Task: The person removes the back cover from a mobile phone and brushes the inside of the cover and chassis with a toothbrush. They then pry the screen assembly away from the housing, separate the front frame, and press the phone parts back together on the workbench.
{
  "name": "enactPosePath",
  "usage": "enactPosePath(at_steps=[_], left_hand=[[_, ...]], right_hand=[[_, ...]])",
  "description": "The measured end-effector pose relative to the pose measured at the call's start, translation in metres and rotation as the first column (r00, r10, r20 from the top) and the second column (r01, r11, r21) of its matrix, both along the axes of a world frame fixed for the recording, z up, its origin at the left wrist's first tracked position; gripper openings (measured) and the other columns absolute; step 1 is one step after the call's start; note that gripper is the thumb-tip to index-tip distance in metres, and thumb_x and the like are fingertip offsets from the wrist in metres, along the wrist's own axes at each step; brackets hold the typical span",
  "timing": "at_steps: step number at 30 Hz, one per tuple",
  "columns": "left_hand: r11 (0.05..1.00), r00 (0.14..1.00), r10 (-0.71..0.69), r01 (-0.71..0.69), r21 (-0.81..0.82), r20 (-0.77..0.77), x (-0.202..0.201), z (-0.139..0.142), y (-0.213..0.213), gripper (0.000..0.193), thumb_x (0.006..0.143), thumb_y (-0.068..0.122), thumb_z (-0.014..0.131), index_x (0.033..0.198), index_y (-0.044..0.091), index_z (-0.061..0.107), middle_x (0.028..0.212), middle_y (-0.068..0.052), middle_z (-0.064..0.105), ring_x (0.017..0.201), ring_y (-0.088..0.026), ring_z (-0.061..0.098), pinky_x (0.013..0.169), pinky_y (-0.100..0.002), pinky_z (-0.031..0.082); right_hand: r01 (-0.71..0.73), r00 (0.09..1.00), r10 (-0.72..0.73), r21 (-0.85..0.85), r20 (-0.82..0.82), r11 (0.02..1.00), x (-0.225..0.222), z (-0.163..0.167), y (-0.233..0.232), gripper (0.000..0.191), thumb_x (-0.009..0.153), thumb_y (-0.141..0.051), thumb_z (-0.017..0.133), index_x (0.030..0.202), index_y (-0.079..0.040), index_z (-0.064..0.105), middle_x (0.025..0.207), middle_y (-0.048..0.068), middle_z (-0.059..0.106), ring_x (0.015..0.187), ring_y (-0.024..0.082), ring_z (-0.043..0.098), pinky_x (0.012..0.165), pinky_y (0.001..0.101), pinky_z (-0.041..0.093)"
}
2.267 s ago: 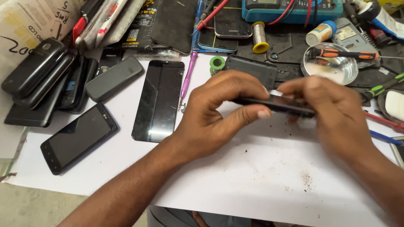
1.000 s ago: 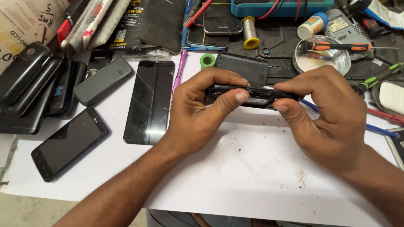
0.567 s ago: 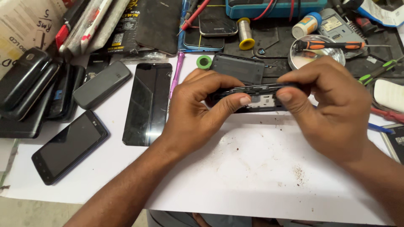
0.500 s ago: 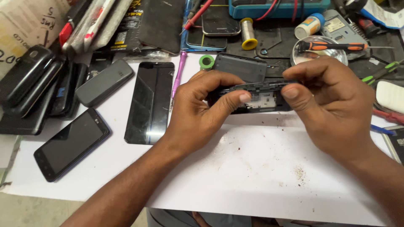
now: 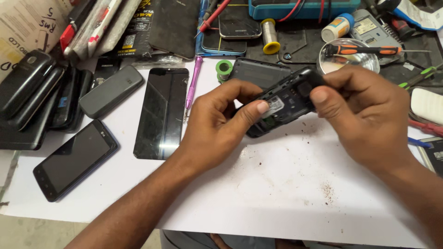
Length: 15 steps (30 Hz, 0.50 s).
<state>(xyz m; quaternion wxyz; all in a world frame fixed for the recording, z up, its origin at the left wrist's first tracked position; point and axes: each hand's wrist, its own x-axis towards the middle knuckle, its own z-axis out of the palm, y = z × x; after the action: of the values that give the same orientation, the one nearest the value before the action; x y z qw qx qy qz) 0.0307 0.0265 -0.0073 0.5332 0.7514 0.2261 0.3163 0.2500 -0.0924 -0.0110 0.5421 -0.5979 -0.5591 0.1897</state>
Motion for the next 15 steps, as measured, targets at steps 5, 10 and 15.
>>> enactPosePath(at_steps=[5,10,15], left_hand=[[0.993,1.0,-0.029,0.028,0.113,0.011,0.002,0.0,-0.006,0.027,0.107,0.028,0.067,0.117,0.003,0.062,0.094,-0.002,0.07,0.076,-0.004,0.059,0.064,-0.022,0.048],[0.997,0.999,-0.022,0.019,0.078,0.031,0.0,0.009,-0.009,0.044,0.094,0.029,0.074,0.127,0.006,0.057,0.113,-0.004,0.067,0.061,-0.004,0.053,0.048,-0.02,0.043],[0.975,0.99,-0.076,0.049,0.215,0.12,-0.005,0.012,-0.014,0.033,0.105,0.025,0.067,0.132,0.009,0.061,0.107,-0.004,0.068,0.075,-0.004,0.06,0.061,-0.018,0.049]], right_hand=[[-0.155,0.969,0.158,0.033,-0.189,0.987,-0.003,-0.002,0.004,0.02,0.104,-0.012,0.067,0.116,0.004,0.063,0.107,0.004,0.069,0.096,0.008,0.066,0.085,0.0236,0.058],[-0.123,0.985,0.115,0.053,0.125,0.991,-0.01,0.004,-0.001,0.02,0.103,-0.012,0.071,0.116,0.003,0.065,0.102,0.008,0.066,0.095,0.012,0.064,0.086,0.0264,0.053],[-0.117,0.886,0.055,0.107,0.46,0.987,-0.021,0.015,-0.007,0.027,0.091,-0.016,0.076,0.111,0.001,0.07,0.097,0.012,0.064,0.084,0.017,0.062,0.073,0.0278,0.051]])
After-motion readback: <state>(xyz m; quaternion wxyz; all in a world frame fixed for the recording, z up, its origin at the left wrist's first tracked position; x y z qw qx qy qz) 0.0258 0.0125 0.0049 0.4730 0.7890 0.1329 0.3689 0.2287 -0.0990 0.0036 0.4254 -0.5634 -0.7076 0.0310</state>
